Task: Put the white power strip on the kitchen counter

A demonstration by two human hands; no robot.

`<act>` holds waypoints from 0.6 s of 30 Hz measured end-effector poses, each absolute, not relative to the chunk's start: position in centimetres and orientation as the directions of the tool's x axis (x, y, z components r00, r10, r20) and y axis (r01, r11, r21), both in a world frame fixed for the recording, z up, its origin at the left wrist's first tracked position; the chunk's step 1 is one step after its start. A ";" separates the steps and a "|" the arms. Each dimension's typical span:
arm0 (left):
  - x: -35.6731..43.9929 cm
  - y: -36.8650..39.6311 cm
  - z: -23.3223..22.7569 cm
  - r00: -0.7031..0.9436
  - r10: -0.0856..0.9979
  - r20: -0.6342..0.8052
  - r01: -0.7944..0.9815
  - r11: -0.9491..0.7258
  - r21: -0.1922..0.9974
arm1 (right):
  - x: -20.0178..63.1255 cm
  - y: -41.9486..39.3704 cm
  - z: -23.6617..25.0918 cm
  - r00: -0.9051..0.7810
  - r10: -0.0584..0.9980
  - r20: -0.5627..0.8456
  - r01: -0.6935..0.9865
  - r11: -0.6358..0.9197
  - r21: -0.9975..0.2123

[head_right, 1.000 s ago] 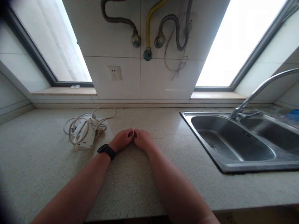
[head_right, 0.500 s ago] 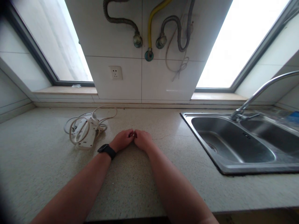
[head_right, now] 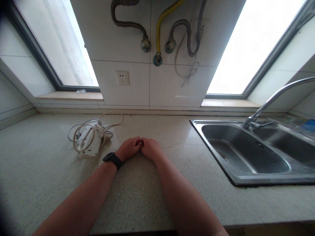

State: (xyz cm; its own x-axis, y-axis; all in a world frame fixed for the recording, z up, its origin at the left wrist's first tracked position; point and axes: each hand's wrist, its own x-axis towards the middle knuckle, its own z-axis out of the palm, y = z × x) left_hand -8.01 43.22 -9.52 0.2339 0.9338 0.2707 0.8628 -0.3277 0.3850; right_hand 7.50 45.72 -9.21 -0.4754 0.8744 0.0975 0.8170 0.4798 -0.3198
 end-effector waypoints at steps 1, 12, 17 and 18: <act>-8.0 43.2 -9.5 0.233 0.934 0.270 0.864 -0.326 0.382 | 7.5 45.7 -9.2 -0.477 0.873 0.104 0.815 0.483 -0.318; -7.9 43.2 -9.6 0.236 0.932 0.276 0.863 -0.331 0.381 | 7.5 45.7 -9.3 -0.471 0.874 0.118 0.818 0.483 -0.314; -8.0 43.3 -9.7 0.235 0.931 0.278 0.853 -0.335 0.401 | 7.6 45.7 -9.3 -0.475 0.871 0.123 0.812 0.488 -0.320; -8.0 43.3 -9.7 0.232 0.932 0.277 0.853 -0.332 0.403 | 7.6 45.7 -9.3 -0.476 0.870 0.127 0.810 0.491 -0.321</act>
State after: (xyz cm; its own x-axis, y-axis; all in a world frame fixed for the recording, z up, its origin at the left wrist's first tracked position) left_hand -7.99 43.32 -9.68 0.2324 0.9323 0.2773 0.8528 -0.3324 0.4029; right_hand 7.59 45.74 -9.31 -0.4765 0.8700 0.1269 0.8101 0.4905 -0.3210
